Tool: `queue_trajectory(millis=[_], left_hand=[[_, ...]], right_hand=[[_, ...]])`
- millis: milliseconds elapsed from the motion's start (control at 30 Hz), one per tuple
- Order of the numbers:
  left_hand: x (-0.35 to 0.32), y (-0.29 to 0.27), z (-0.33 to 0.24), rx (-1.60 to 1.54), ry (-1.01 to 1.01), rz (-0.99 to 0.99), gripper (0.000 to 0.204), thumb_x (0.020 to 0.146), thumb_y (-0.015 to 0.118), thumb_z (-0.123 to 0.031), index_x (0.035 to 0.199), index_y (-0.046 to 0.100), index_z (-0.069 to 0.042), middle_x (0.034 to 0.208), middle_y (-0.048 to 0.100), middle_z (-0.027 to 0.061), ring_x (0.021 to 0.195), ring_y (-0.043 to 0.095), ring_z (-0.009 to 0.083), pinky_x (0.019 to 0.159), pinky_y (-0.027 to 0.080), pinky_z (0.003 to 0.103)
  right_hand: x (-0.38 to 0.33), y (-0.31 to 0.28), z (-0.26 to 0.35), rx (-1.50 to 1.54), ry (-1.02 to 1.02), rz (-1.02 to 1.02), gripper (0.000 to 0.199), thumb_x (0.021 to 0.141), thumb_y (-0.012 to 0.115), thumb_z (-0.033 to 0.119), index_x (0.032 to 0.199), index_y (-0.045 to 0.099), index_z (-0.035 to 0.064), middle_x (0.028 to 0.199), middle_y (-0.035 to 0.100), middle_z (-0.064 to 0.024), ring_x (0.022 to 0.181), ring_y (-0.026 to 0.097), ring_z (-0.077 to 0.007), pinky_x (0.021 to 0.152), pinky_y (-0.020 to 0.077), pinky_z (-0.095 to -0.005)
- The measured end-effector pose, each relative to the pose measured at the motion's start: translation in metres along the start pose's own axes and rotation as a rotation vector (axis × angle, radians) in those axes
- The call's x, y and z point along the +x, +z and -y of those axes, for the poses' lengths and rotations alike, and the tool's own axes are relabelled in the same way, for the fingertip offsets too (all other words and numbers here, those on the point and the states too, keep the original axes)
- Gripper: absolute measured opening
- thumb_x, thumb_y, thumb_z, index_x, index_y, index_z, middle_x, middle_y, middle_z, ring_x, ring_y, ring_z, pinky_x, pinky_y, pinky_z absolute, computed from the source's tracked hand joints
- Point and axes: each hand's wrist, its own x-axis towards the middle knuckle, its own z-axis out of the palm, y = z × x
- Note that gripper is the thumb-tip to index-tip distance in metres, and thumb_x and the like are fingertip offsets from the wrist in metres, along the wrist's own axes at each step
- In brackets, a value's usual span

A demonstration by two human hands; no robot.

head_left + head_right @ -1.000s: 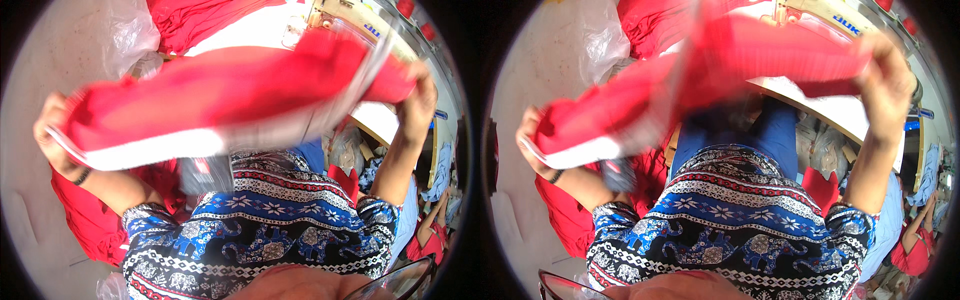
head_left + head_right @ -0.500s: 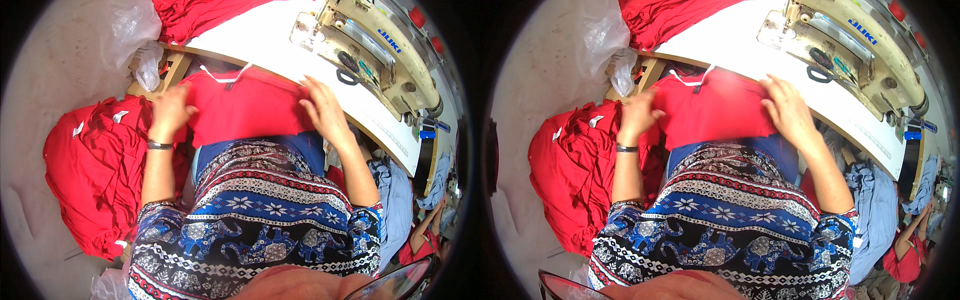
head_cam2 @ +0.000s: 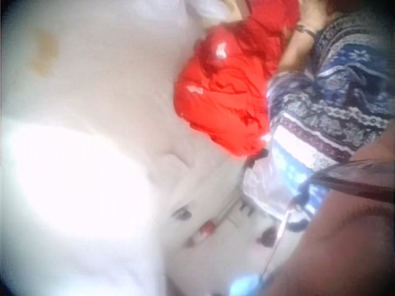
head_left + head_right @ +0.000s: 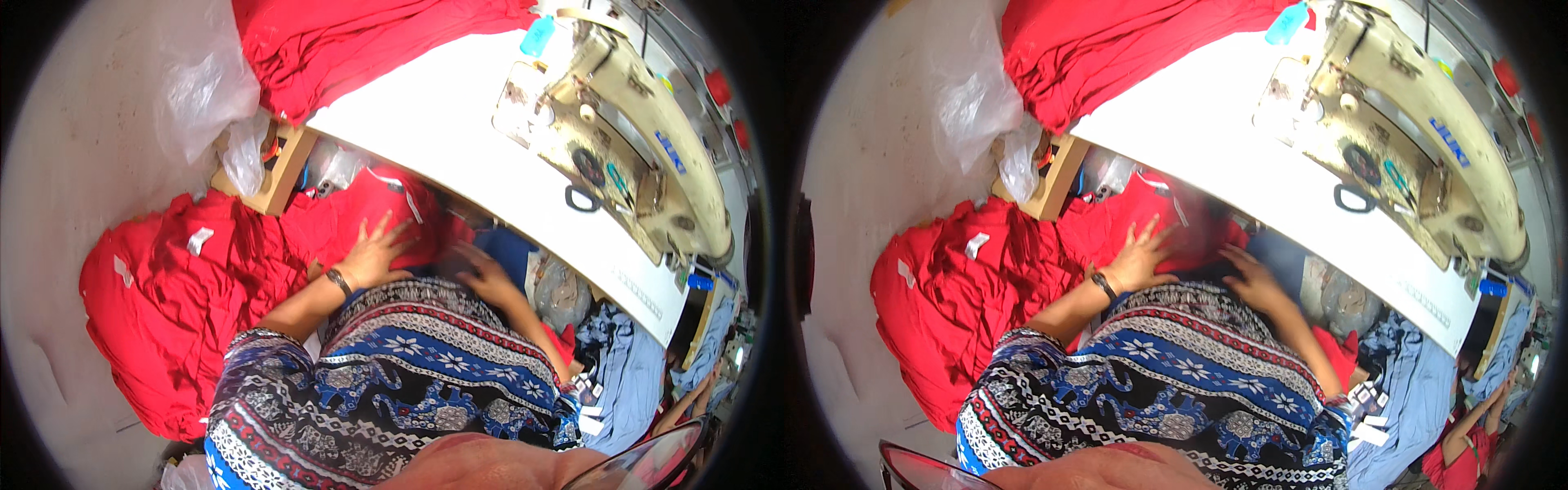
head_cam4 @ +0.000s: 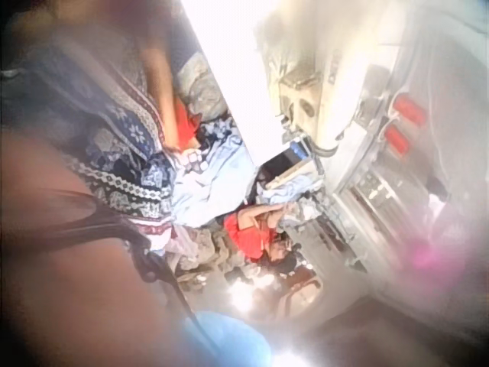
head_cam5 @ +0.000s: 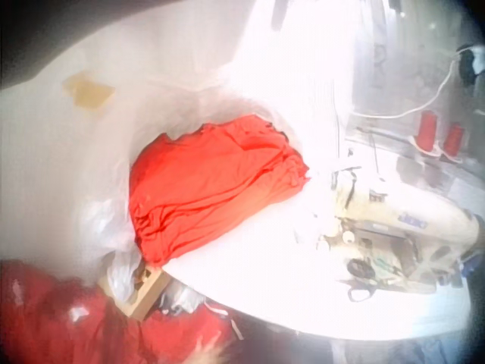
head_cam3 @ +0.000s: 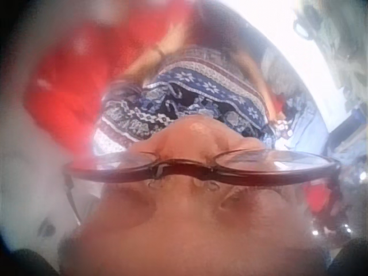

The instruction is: The person uses a sewing machine to attach white fabric strips to red garments. They pick up red garments from a pile, position them under the sewing needle to attach the strips, and use handheld shears to trim excess thread and material.

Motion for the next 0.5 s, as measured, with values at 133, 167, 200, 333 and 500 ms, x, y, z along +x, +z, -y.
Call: queue_trajectory(millis=[133,167,200,333,500], left_hand=[[0.003,0.007,0.001,-0.062,-0.073,0.051,0.081,0.073,0.064,-0.061,0.142,0.043,-0.023,0.155,0.023,0.0063,0.145,0.007,0.0377,0.099,0.013,0.078],[-0.048,0.019,-0.041,-0.197,-0.09,0.165,0.083,0.072,0.065,-0.062,0.142,0.043,-0.024,0.155,0.023,0.0054,0.145,0.007,0.0373,0.098,0.012,0.08],[-0.063,0.021,-0.057,-0.22,-0.133,0.198,0.082,0.073,0.063,-0.062,0.142,0.042,-0.024,0.155,0.023,0.0052,0.145,0.007,0.0369,0.097,0.012,0.08],[-0.126,0.106,-0.075,0.172,-0.055,0.04,0.076,0.08,0.054,-0.063,0.145,0.038,-0.027,0.155,0.023,0.0043,0.144,0.014,0.0342,0.097,0.017,0.078],[-0.107,0.058,-0.079,-0.099,-0.174,0.251,0.075,0.08,0.054,-0.062,0.144,0.039,-0.027,0.155,0.024,0.0042,0.144,0.016,0.0336,0.098,0.018,0.077]], right_hand=[[0.049,0.044,-0.042,0.203,0.066,0.409,0.069,0.076,0.075,0.026,0.135,0.047,0.0048,0.141,0.043,-0.0194,0.132,0.039,-0.0327,0.11,0.031,-0.0438],[0.026,0.052,-0.033,0.228,0.116,0.472,0.069,0.075,0.075,0.026,0.134,0.047,0.0047,0.14,0.044,-0.0195,0.131,0.04,-0.0326,0.109,0.0316,-0.0437],[0.025,0.052,-0.031,0.189,0.099,0.52,0.068,0.075,0.075,0.026,0.134,0.048,0.0046,0.139,0.045,-0.0195,0.13,0.041,-0.0326,0.109,0.0321,-0.0436],[0.014,0.058,-0.031,0.142,0.084,0.604,0.067,0.074,0.076,0.027,0.131,0.05,0.0043,0.135,0.048,-0.0198,0.127,0.044,-0.0323,0.107,0.0342,-0.0432],[0.005,0.065,-0.041,0.1,0.054,0.65,0.065,0.073,0.076,0.028,0.129,0.052,0.0039,0.131,0.051,-0.0201,0.123,0.047,-0.032,0.104,0.0369,-0.0427]])
